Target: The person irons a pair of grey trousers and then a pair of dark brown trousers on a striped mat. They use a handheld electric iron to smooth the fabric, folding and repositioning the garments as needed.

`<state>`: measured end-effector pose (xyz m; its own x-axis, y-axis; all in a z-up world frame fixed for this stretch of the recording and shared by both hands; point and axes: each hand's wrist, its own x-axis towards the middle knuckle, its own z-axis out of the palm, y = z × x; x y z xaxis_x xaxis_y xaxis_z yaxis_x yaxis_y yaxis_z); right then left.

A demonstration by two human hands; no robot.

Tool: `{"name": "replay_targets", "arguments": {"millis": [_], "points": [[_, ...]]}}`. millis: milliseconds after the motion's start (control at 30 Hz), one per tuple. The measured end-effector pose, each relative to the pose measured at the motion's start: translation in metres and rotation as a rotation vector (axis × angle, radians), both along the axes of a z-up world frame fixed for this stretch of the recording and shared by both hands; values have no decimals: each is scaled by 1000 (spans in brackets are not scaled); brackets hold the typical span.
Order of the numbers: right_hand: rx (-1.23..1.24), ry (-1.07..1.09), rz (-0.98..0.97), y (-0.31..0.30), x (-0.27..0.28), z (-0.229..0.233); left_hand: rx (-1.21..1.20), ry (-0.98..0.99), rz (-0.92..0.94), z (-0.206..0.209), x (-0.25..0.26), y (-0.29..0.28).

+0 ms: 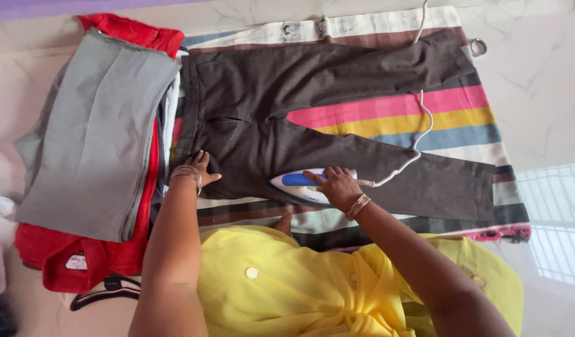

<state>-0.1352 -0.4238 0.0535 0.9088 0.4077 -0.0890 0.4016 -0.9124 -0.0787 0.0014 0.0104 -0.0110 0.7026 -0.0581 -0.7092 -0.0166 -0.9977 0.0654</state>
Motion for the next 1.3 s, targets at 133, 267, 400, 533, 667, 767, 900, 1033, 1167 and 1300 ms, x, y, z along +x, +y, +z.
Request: {"name": "replay_targets", "arguments": {"millis": [133, 267, 400, 533, 667, 767, 900, 1033, 1167, 1300], "points": [[-31, -55, -247, 22, 34, 9, 27, 41, 26, -7, -2, 18], [48, -4, -388, 42, 62, 24, 39, 76, 45, 5, -6, 32], [-34, -28, 85, 68, 46, 19, -19, 58, 56, -2, 2, 29], [85, -44, 114, 103, 50, 5, -5, 22, 119, -18, 1, 44], [59, -57, -269, 114, 98, 10, 42, -12, 272, -31, -5, 54], [65, -91, -180, 121, 105, 15, 79, -25, 271, -37, -4, 55], [59, 9, 114, 133, 84, 16, 82, -57, 337, -47, 3, 46], [69, 25, 62, 151, 96, 19, 136, -96, 309, -44, 2, 45], [52, 27, -148, 167, 125, 30, 103, -80, 324, -32, -1, 45], [6, -7, 141, 181, 108, 31, 88, -54, 327, -28, 3, 47]]}}
